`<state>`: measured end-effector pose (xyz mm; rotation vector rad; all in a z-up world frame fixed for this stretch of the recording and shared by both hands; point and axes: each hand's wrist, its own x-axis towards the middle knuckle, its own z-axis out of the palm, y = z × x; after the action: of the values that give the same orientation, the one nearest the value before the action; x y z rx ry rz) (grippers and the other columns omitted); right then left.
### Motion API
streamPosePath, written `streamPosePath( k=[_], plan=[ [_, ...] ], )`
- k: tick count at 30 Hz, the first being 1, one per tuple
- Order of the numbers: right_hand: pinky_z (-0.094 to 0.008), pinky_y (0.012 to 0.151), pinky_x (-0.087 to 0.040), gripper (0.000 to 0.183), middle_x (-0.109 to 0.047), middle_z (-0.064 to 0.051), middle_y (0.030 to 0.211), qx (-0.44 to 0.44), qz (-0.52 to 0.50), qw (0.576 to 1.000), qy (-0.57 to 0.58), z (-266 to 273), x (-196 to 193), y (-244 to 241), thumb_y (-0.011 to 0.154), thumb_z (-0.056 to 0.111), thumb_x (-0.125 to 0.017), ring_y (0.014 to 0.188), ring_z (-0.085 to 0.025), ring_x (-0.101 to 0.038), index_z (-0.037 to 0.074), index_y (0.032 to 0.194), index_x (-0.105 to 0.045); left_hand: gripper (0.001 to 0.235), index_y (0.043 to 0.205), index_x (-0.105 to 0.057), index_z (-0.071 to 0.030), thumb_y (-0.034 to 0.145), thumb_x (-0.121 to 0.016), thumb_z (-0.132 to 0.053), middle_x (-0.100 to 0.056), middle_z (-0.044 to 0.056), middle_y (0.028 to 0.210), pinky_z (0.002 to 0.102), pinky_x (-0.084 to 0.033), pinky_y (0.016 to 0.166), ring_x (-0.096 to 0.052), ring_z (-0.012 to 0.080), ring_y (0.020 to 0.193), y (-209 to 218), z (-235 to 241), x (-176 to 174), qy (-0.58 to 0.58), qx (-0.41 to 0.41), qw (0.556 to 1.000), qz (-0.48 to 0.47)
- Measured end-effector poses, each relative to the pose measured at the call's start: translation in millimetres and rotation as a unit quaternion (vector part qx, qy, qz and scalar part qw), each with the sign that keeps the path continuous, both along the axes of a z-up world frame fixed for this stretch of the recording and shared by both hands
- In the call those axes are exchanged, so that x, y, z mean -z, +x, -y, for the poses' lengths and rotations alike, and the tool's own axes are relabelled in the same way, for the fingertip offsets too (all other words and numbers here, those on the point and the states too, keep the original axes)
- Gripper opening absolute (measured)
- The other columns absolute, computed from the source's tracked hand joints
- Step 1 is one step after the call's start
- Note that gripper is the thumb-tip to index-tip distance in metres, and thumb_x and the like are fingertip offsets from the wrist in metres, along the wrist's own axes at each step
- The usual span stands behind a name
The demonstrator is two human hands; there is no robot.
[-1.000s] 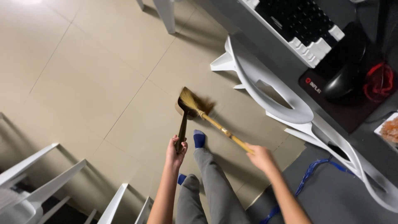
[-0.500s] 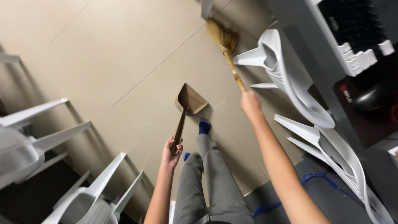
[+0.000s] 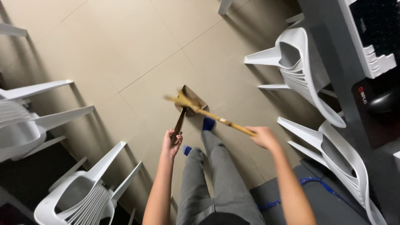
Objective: The person walks through a room with computer stations, picks up a broom and dustpan, and sweeps the tiled floor. They gather debris into the dustpan while moving between rows of white chairs and computer desks.
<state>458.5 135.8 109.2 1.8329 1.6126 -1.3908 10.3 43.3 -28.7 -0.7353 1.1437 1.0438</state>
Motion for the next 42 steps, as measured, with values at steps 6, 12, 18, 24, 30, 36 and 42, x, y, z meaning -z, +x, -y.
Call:
streamPosePath(
  k=[6, 12, 18, 24, 30, 36, 42],
  plan=[
    [-0.045, 0.083, -0.059, 0.057, -0.076, -0.018, 0.104, -0.006, 0.064, 0.997, 0.049, -30, -116, 26, 0.082, 0.021, -0.077, 0.089, -0.034, -0.075, 0.033, 0.137, -0.065, 0.031, 0.119, -0.052, -0.003, 0.091, -0.058, -0.016, -0.060, 0.025, 0.100, 0.025, -0.052, 0.053, -0.055, 0.0191, 0.065, -51, 31, -16, 0.051, 0.002, 0.999, 0.016],
    [-0.054, 0.089, -0.054, 0.052, -0.072, -0.026, 0.106, -0.051, 0.097, 0.979, 0.174, -112, -34, -30, 0.086, 0.004, -0.060, 0.098, -0.044, -0.069, 0.023, 0.133, -0.072, 0.046, 0.122, -0.047, 0.019, 0.094, -0.056, -0.017, -0.057, 0.025, 0.097, 0.023, -0.054, 0.055, -0.055, 0.0183, 0.067, -114, 60, -25, 0.031, -0.086, 0.993, 0.071],
    [-0.050, 0.085, -0.061, 0.030, -0.075, -0.021, 0.108, -0.074, 0.179, 0.979, 0.068, -91, 118, -177, 0.082, 0.009, -0.071, 0.102, -0.037, -0.074, 0.008, 0.112, -0.076, 0.045, 0.120, -0.046, 0.018, 0.092, -0.055, -0.016, -0.058, 0.025, 0.095, 0.023, -0.053, 0.052, -0.055, 0.0171, 0.063, -174, 62, 10, 0.063, -0.036, 0.997, 0.028],
    [-0.047, 0.090, -0.059, 0.040, -0.074, -0.019, 0.109, -0.062, 0.085, 0.994, 0.018, 41, 122, -274, 0.078, 0.009, -0.076, 0.106, -0.035, -0.071, 0.017, 0.117, -0.077, 0.048, 0.118, -0.044, 0.022, 0.092, -0.054, -0.017, -0.055, 0.022, 0.090, 0.024, -0.054, 0.054, -0.054, 0.0186, 0.063, -212, 39, -6, -0.012, 0.021, 0.998, 0.062],
    [-0.042, 0.078, -0.060, 0.053, -0.077, -0.012, 0.104, 0.151, 0.051, 0.985, 0.060, 214, 5, -193, 0.082, 0.025, -0.080, 0.083, -0.031, -0.075, 0.040, 0.131, -0.069, 0.038, 0.120, -0.044, 0.007, 0.093, -0.056, -0.017, -0.058, 0.019, 0.093, 0.024, -0.052, 0.055, -0.054, 0.0186, 0.065, -245, 40, 4, 0.021, 0.145, 0.988, 0.057],
    [-0.044, 0.081, -0.059, 0.065, -0.076, -0.017, 0.106, 0.294, 0.127, 0.947, 0.001, 335, -119, -108, 0.083, 0.024, -0.079, 0.084, -0.032, -0.077, 0.039, 0.143, -0.060, 0.037, 0.129, -0.048, -0.009, 0.093, -0.057, -0.012, -0.062, 0.018, 0.099, 0.025, -0.050, 0.056, -0.053, 0.0186, 0.066, -225, 2, -50, 0.044, 0.335, 0.940, -0.035],
    [-0.050, 0.084, -0.058, 0.060, -0.074, -0.021, 0.100, 0.348, 0.231, 0.909, -0.009, 334, -29, -104, 0.083, 0.011, -0.068, 0.091, -0.040, -0.073, 0.031, 0.139, -0.066, 0.033, 0.125, -0.048, -0.009, 0.094, -0.059, -0.015, -0.062, 0.017, 0.094, 0.025, -0.050, 0.054, -0.053, 0.0196, 0.064, -197, -34, -27, 0.036, 0.434, 0.899, -0.053]
  ],
)
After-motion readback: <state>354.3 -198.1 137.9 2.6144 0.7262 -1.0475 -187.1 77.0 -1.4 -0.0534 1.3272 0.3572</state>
